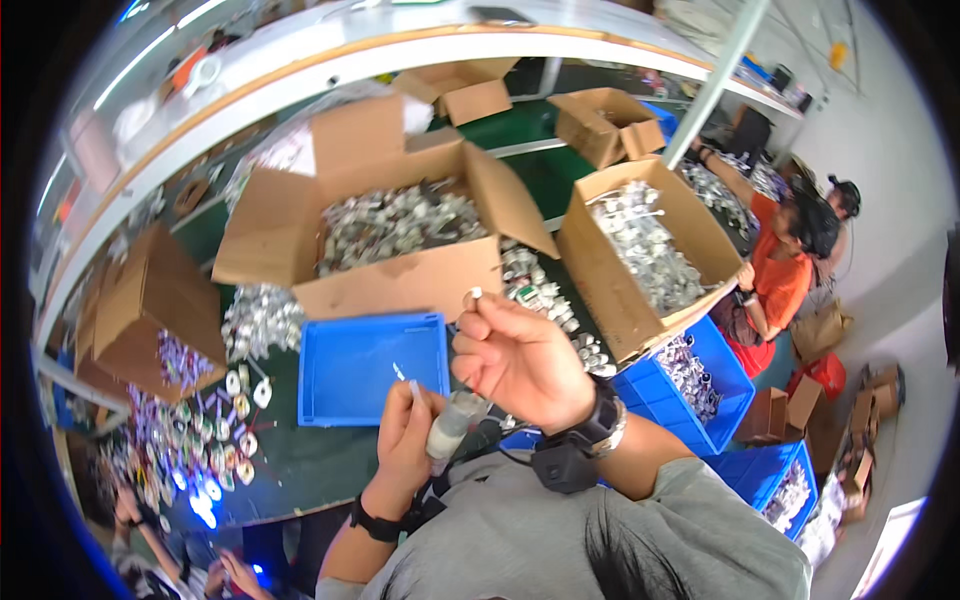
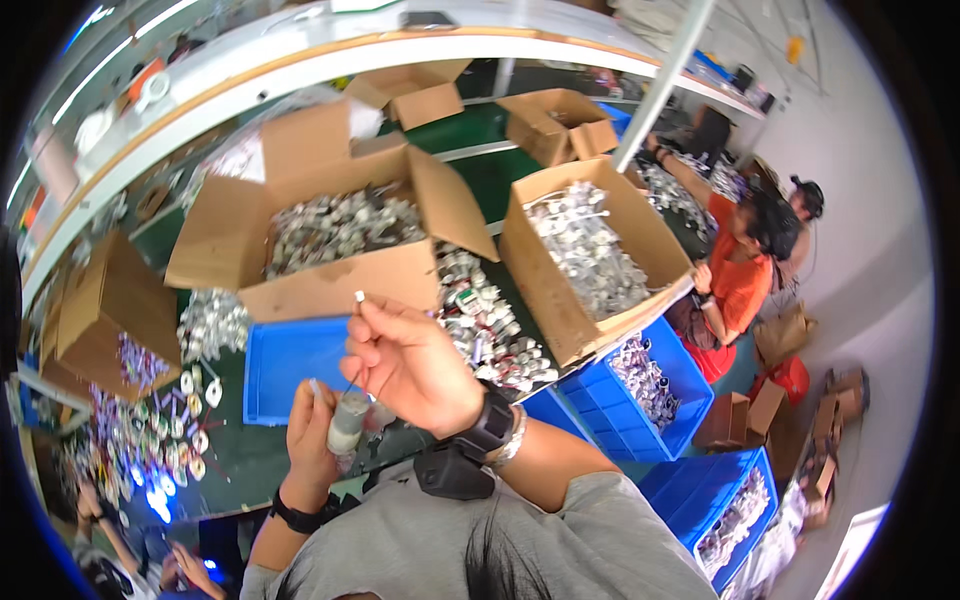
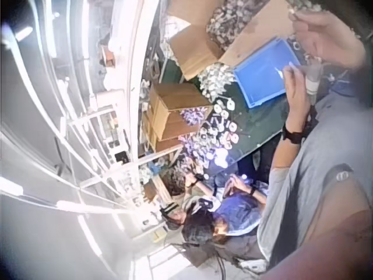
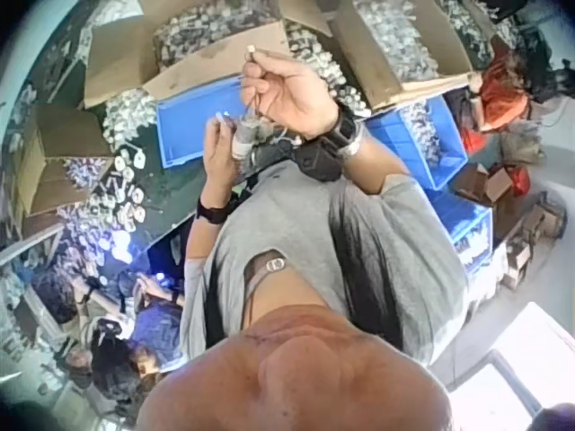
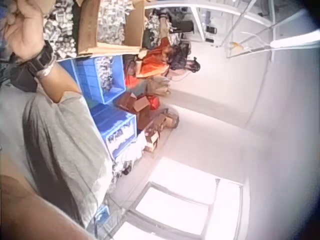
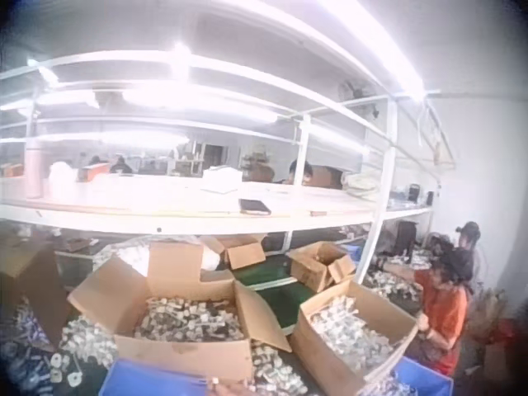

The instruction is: Assembling components for an electronic water pump system at a manufacturing workstation.

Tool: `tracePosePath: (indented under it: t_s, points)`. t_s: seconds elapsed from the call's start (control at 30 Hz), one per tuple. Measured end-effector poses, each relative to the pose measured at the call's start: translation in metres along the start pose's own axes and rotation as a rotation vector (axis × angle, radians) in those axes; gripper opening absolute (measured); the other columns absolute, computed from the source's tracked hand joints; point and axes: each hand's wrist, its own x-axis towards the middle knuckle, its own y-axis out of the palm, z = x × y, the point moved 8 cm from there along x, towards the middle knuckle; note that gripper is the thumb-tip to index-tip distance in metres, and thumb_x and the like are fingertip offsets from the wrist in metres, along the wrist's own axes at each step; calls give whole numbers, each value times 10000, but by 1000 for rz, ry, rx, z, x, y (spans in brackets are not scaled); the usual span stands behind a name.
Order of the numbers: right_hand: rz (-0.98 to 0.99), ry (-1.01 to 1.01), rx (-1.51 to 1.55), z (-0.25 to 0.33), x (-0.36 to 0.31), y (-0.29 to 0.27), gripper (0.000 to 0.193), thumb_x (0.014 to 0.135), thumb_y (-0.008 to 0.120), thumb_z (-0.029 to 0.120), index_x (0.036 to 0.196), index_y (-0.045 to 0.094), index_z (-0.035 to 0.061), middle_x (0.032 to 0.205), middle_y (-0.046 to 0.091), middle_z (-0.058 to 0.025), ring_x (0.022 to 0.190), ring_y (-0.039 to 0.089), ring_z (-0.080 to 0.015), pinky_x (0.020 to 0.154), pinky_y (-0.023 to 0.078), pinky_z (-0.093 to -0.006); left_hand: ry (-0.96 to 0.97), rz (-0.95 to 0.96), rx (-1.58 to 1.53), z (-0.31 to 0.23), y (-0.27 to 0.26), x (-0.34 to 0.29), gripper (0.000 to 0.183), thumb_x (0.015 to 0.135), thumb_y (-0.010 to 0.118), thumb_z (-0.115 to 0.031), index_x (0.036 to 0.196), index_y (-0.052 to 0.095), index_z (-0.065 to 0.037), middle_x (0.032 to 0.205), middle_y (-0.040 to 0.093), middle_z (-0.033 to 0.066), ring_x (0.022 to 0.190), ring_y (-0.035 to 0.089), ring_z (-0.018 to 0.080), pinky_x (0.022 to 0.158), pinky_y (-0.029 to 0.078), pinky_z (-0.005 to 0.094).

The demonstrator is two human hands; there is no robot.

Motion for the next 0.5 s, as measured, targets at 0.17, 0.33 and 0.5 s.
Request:
tracePosePath:
  t_s: [0.17,0.33,0.5]
  points:
    - [10,-277,-222,34,-22,-7,188,866,442,195,977,477,46,878,528,-50,813,507,-142,815,402,-312,83,26,101,-7,29,11,213,916,296,-264,847,358,-73,688,520,103,531,507,141,485,422,238]
    - [233,-238,-650,16,-41,-11,412,847,490,278,1140,406,0,1100,494,-118,1043,448,-185,918,331,-333,244,-35,253,-20,37,22,194,900,369,-232,844,402,-49,711,516,69,554,490,109,483,407,216]
    - [81,-512,-1110,35,-53,-14,241,870,458,219,963,486,-1,972,560,-92,873,528,-147,750,430,-278,128,-127,187,-13,35,24,150,870,448,-162,872,454,-11,734,533,47,594,460,50,546,384,188]
